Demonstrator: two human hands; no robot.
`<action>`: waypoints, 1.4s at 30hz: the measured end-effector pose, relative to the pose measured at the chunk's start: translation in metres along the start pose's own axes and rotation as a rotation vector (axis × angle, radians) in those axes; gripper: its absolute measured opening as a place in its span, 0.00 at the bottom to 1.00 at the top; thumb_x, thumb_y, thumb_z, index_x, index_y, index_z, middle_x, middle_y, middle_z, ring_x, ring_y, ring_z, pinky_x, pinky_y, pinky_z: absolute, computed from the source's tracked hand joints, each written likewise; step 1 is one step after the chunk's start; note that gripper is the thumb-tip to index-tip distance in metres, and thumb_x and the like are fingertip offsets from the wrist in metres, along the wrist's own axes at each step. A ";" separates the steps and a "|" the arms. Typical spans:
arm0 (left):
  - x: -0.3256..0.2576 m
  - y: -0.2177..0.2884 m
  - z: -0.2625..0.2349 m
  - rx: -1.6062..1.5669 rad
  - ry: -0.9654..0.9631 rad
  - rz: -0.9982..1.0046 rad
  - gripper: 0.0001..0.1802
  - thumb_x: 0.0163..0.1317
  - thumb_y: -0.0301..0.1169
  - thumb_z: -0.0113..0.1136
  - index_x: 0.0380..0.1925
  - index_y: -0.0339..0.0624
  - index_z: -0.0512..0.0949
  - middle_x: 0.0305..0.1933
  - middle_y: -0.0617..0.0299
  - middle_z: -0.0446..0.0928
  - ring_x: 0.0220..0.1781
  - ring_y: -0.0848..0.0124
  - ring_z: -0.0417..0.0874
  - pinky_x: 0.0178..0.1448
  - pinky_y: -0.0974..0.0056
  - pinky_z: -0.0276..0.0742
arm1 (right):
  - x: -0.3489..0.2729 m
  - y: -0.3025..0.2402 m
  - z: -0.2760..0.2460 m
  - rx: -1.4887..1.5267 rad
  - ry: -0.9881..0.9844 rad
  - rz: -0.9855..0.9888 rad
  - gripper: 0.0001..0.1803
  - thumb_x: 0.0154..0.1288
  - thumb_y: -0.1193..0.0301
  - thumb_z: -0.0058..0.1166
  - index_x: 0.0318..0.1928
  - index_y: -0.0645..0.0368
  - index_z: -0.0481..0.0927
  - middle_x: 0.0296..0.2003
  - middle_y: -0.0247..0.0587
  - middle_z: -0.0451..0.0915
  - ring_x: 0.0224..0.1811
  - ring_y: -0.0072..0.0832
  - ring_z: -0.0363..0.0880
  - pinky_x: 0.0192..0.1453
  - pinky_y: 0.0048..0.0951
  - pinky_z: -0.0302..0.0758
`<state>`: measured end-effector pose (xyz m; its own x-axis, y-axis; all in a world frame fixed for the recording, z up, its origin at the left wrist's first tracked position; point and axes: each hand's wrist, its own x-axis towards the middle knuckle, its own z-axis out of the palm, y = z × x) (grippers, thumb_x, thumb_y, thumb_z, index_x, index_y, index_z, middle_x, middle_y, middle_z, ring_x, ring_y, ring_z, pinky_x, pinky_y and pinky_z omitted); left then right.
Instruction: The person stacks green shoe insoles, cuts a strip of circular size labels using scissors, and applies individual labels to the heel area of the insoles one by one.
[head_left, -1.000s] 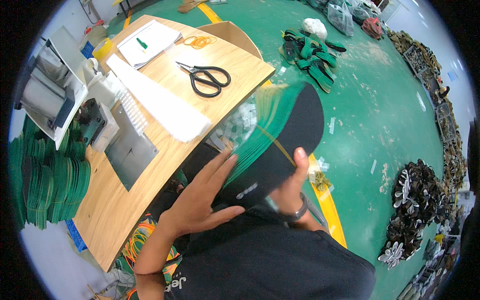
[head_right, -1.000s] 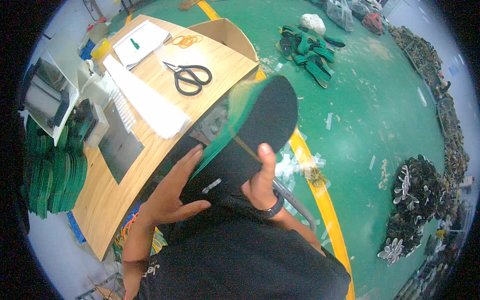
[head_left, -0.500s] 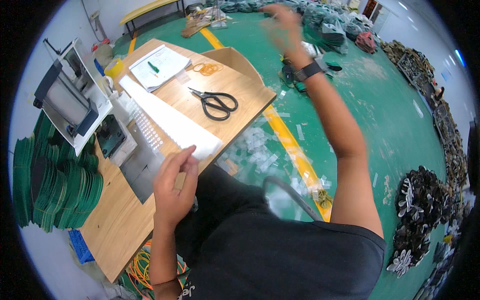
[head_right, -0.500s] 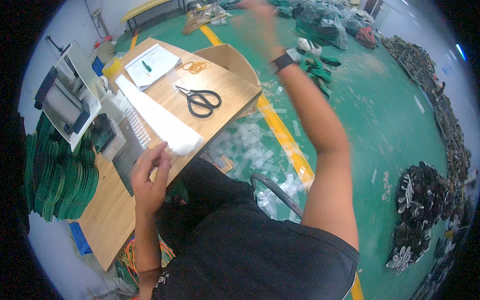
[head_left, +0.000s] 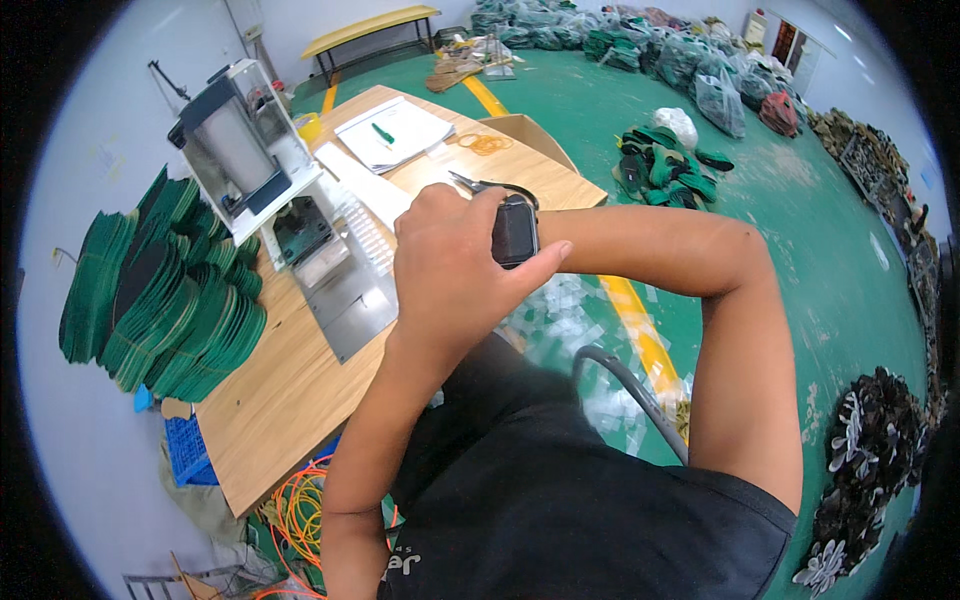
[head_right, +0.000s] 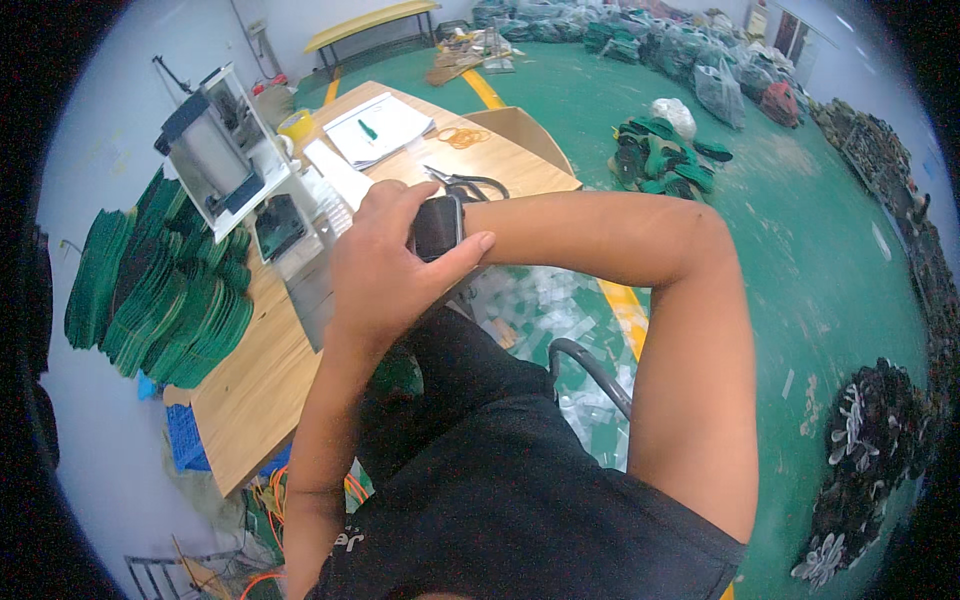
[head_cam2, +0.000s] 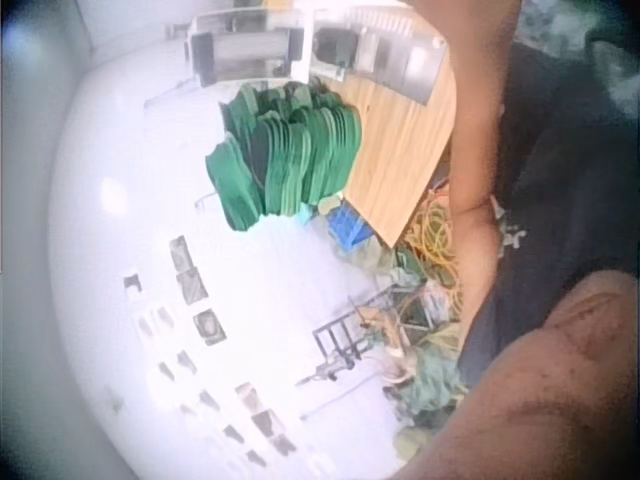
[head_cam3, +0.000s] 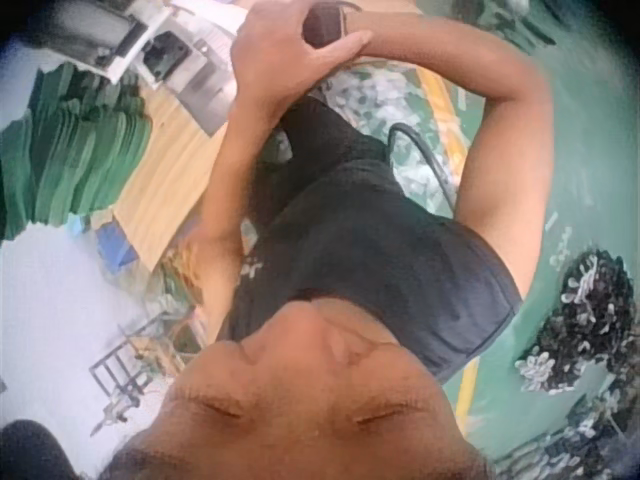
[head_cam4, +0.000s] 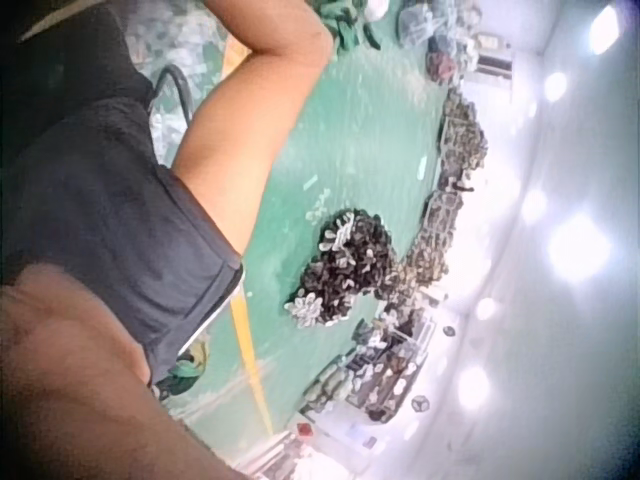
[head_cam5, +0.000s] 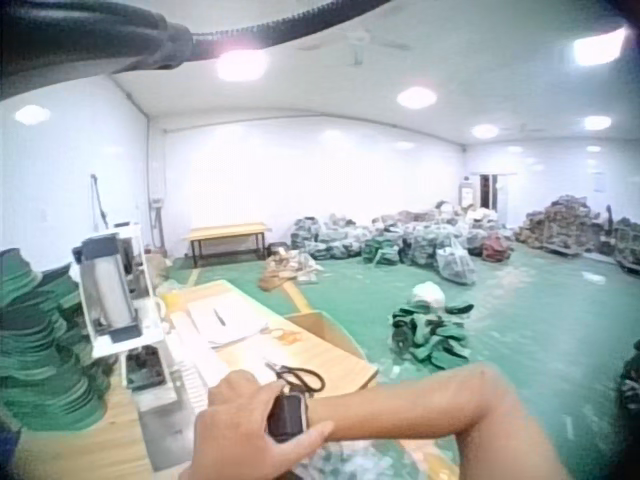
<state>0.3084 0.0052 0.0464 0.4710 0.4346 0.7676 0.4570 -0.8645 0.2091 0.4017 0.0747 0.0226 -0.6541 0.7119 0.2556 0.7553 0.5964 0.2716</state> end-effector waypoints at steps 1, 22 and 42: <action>-0.003 0.000 0.001 -0.029 -0.014 -0.037 0.26 0.46 0.44 0.69 0.41 0.35 0.79 0.39 0.53 0.75 0.41 0.56 0.78 0.44 0.57 0.75 | 0.002 -0.002 0.000 -0.008 -0.007 0.004 0.06 0.52 0.69 0.53 0.25 0.59 0.78 0.21 0.44 0.80 0.25 0.40 0.81 0.26 0.36 0.74; -0.018 -0.024 0.016 -0.152 0.152 -0.059 0.30 0.45 0.44 0.71 0.44 0.35 0.77 0.31 0.54 0.81 0.31 0.60 0.83 0.32 0.59 0.77 | 0.029 -0.006 0.011 -0.016 -0.046 0.007 0.07 0.50 0.71 0.55 0.23 0.62 0.74 0.17 0.43 0.78 0.21 0.36 0.81 0.24 0.33 0.75; -0.105 -0.097 -0.121 -0.091 0.302 -0.422 0.12 0.60 0.29 0.59 0.43 0.38 0.80 0.23 0.63 0.76 0.22 0.78 0.72 0.26 0.72 0.68 | 0.033 -0.099 -0.026 0.427 -0.396 -0.269 0.14 0.54 0.65 0.57 0.35 0.64 0.76 0.27 0.51 0.78 0.32 0.45 0.80 0.31 0.41 0.77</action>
<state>0.1234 0.0131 0.0183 0.0157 0.6690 0.7431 0.4865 -0.6544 0.5789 0.3040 0.0296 0.0284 -0.8200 0.5511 -0.1543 0.5701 0.8102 -0.1360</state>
